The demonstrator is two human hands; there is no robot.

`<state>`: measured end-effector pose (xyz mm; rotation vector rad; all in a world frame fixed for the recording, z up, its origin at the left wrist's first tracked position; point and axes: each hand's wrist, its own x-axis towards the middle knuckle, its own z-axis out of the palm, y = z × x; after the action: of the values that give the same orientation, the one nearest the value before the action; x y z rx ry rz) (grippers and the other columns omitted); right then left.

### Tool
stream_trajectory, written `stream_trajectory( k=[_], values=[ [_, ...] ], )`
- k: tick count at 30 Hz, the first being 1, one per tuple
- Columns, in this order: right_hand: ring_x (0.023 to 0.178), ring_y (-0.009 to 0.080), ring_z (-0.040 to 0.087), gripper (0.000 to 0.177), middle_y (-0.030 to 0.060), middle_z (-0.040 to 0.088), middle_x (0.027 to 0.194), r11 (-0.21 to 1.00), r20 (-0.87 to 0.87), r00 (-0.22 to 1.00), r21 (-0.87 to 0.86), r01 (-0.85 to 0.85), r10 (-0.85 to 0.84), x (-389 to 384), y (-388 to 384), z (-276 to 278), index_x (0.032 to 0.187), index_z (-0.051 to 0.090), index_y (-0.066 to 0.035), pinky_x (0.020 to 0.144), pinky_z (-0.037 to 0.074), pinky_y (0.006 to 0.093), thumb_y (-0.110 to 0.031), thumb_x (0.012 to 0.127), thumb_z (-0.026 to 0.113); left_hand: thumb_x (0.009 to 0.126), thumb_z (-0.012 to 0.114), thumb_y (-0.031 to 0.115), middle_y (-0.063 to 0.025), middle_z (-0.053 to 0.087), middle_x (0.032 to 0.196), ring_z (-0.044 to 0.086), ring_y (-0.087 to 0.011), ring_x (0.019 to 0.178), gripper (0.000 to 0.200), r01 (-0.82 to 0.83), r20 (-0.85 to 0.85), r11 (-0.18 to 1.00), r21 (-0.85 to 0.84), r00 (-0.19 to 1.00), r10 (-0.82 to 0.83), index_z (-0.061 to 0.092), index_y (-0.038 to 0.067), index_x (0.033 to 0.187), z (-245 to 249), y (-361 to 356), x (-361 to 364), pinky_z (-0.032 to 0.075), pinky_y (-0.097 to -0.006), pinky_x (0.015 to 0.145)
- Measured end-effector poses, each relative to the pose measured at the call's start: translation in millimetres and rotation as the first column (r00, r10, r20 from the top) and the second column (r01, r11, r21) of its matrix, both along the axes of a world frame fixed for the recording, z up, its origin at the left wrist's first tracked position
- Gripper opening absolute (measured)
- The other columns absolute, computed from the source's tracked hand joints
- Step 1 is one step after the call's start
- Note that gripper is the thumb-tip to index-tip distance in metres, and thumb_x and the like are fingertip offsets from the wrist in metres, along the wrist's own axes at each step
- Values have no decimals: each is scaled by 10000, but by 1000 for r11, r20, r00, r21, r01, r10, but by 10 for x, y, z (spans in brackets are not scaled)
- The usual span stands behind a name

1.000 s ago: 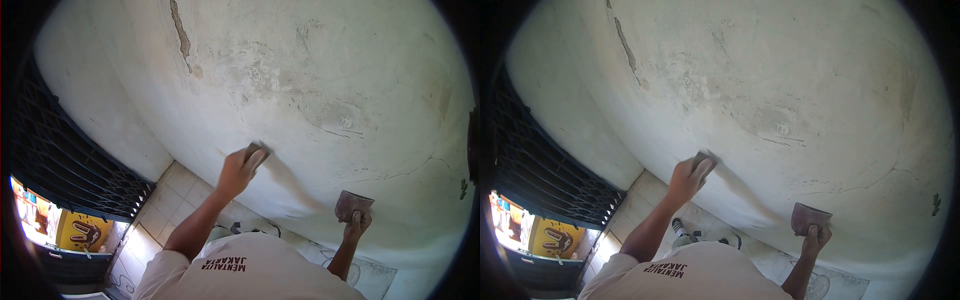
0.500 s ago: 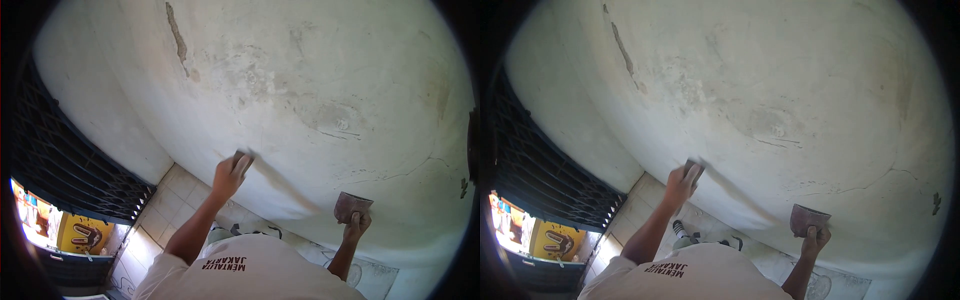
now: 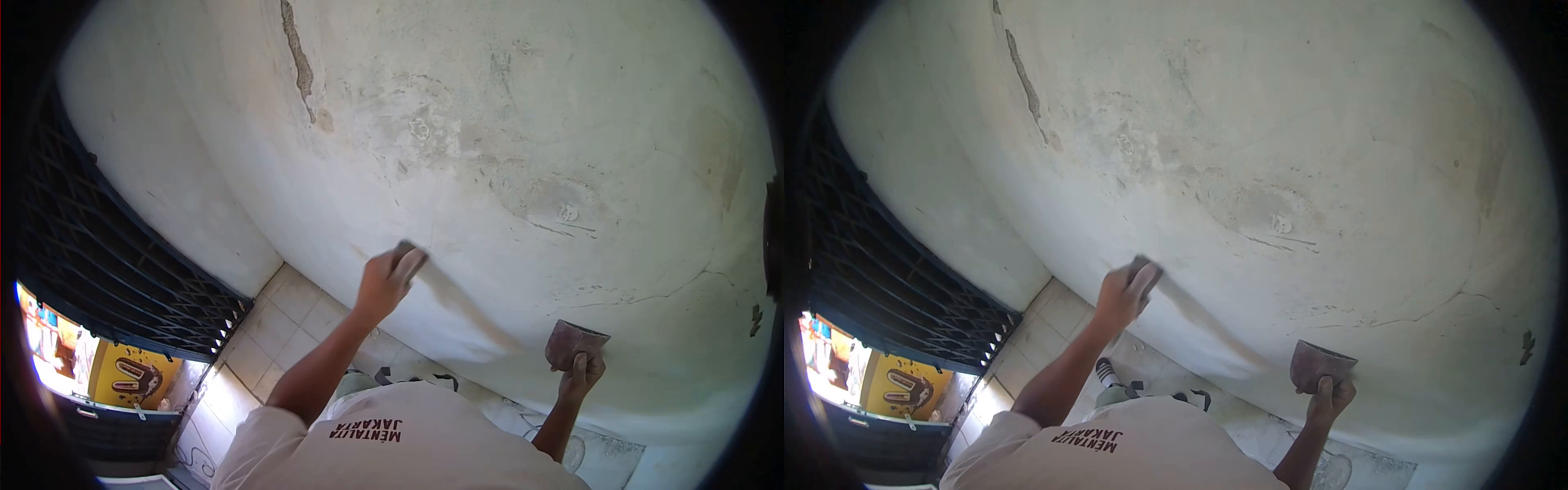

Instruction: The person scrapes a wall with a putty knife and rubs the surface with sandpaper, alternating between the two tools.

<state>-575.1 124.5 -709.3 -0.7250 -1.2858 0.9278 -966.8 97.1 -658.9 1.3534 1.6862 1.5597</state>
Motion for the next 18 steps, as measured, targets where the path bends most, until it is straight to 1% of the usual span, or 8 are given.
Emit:
stream_trajectory(
  k=[2, 3, 5, 7, 10, 13, 16, 18],
  values=[
    [565, 122, 547, 400, 51, 562, 761, 998, 2, 998, -35, 57, -57, -75, -20, 109, 829, 560, 9, 421, 509, 294, -360, 849, 712, 948, 589, 284, -35, 475, 516, 433, -85, 405, 366, 22, 167, 986, -165, 986, 6, 557, -23, 751, 196, -9, 40, 365, -271, 410],
    [563, 124, 547, 395, 51, 561, 760, 997, -11, 998, -47, 61, -62, -105, -10, 133, 830, 560, 9, 414, 508, 296, -355, 851, 711, 951, 584, 283, -29, 468, 513, 429, -77, 407, 361, 45, 248, 969, -242, 969, 17, 554, -15, 750, 246, -8, 33, 358, -266, 407],
    [557, 127, 547, 384, 53, 560, 758, 994, -26, 997, -85, 65, -68, -123, -45, 147, 833, 560, 8, 399, 506, 300, -346, 855, 707, 955, 580, 305, -23, 477, 520, 433, -77, 409, 377, 42, 315, 970, -241, 948, 37, 525, 14, 721, 220, -89, 12, 347, -254, 401],
    [557, 131, 550, 371, 57, 564, 759, 997, -37, 998, -66, 39, -41, -121, -31, 125, 838, 559, 9, 390, 508, 304, -333, 859, 702, 959, 575, 317, -23, 490, 529, 432, -75, 409, 384, 25, 386, 973, -231, 920, 68, 513, 24, 719, 120, -175, -18, 345, -245, 398],
    [562, 136, 558, 376, 60, 574, 766, 998, -32, 999, -62, 24, -26, -93, -30, 114, 847, 563, 12, 391, 515, 307, -335, 855, 706, 968, 558, 302, -33, 521, 542, 448, -77, 411, 356, 166, 500, 949, -267, 866, -11, 505, 27, 747, -360, -386, -124, 352, -240, 395],
    [570, 143, 568, 388, 61, 580, 772, 997, -30, 999, -71, 31, -33, -41, -9, 51, 855, 568, 18, 398, 522, 309, -342, 848, 713, 973, 543, 270, -45, 540, 556, 459, -81, 412, 313, 148, 490, 941, -303, 872, 21, 509, 22, 784, -520, -490, -133, 360, -238, 394],
    [577, 148, 575, 397, 62, 584, 774, 995, -28, 999, -92, 44, -46, -47, -18, 53, 858, 572, 21, 403, 526, 312, -347, 841, 718, 974, 540, 265, -50, 553, 569, 467, -86, 415, 301, 150, 381, 961, -232, 923, -52, 529, 12, 812, -200, -205, -43, 372, -238, 399],
    [576, 151, 578, 402, 63, 585, 773, 995, -24, 999, -88, 40, -42, -57, -30, 90, 858, 573, 24, 407, 528, 317, -350, 839, 719, 971, 549, 259, -44, 545, 561, 469, -85, 414, 289, 202, 379, 970, -134, 915, -138, 552, -2, 847, 88, 2, 44, 375, -239, 402]
  ],
)
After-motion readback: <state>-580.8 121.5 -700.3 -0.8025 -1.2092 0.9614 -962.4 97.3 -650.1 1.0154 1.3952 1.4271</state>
